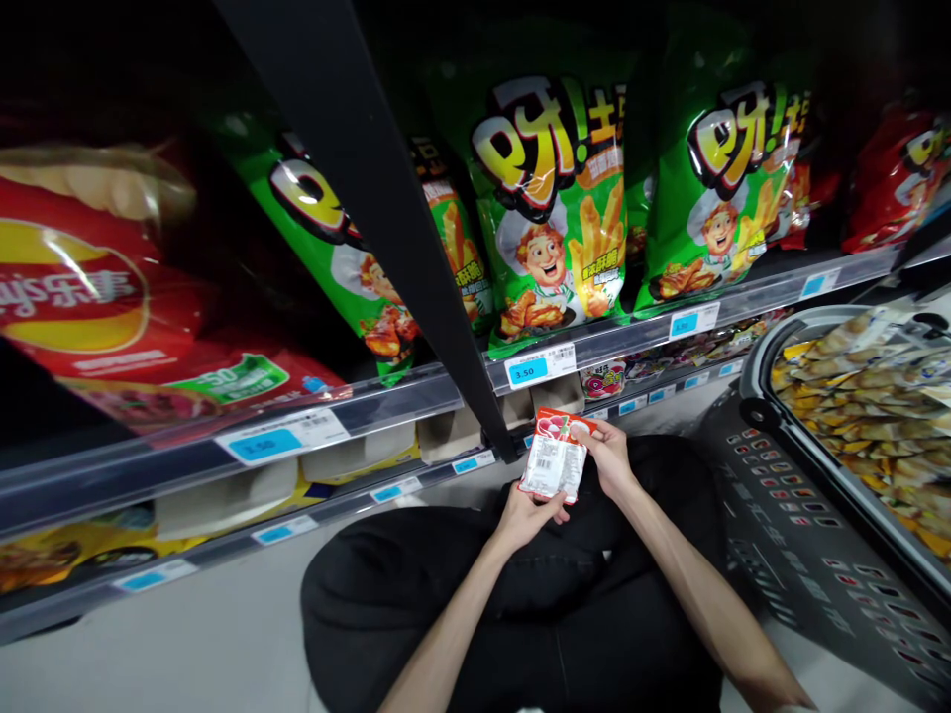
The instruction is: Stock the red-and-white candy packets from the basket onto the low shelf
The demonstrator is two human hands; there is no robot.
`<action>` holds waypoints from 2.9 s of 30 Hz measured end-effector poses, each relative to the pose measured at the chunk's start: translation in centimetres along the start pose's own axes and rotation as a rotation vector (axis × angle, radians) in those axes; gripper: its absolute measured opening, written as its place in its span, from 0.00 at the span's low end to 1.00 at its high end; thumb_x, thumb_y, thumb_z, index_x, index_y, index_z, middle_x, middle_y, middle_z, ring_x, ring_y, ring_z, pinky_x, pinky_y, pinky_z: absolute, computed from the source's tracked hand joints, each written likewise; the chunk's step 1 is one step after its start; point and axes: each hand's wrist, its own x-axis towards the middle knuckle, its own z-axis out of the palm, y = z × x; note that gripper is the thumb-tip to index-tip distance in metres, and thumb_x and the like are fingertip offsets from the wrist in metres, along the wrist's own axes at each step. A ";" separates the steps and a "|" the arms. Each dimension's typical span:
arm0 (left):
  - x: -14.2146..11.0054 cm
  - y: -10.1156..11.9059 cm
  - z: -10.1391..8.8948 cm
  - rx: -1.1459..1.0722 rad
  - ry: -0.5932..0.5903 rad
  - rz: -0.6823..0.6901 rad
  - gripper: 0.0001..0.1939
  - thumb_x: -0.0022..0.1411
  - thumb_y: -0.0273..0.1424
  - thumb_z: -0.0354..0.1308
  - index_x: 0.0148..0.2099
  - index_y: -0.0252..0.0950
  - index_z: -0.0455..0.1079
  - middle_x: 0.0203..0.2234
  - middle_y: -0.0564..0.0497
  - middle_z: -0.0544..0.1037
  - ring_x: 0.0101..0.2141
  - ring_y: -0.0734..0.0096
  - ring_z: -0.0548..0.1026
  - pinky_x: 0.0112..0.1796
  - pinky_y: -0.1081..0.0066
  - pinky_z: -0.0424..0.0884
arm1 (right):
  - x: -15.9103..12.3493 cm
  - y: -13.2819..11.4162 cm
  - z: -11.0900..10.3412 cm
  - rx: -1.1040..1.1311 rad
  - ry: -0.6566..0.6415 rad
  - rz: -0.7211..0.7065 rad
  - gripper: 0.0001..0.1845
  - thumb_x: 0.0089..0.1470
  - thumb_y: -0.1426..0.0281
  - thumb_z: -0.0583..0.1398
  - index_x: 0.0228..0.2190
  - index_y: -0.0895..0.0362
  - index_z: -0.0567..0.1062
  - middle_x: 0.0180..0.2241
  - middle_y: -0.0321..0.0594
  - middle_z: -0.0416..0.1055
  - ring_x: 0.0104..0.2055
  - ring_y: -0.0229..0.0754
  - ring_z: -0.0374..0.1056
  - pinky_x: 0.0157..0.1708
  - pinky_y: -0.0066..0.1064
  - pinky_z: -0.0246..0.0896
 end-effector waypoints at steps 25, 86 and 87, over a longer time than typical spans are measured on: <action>0.3 -0.7 0.1 0.100 0.008 0.029 0.21 0.61 0.46 0.63 0.25 0.34 0.77 0.22 0.44 0.82 0.29 0.60 0.81 0.40 0.66 0.74 | -0.2 -0.3 0.1 0.000 0.003 -0.015 0.20 0.38 0.59 0.76 0.32 0.55 0.82 0.29 0.40 0.81 0.30 0.46 0.75 0.35 0.36 0.67; 1.3 -1.2 -0.3 0.084 0.301 0.430 0.34 0.61 0.36 0.67 0.68 0.43 0.65 0.73 0.40 0.51 0.67 0.48 0.62 0.61 0.52 0.70 | 0.1 -1.3 0.2 0.027 -0.063 0.109 0.16 0.37 0.67 0.72 0.33 0.56 0.81 0.30 0.35 0.79 0.28 0.38 0.72 0.26 0.28 0.68; 1.3 -1.0 -0.3 0.093 0.323 0.429 0.31 0.62 0.37 0.66 0.66 0.42 0.68 0.72 0.40 0.55 0.66 0.49 0.64 0.64 0.50 0.66 | 0.0 -1.3 0.2 -0.005 -0.094 0.127 0.15 0.38 0.66 0.73 0.31 0.56 0.81 0.33 0.36 0.79 0.29 0.38 0.72 0.26 0.28 0.69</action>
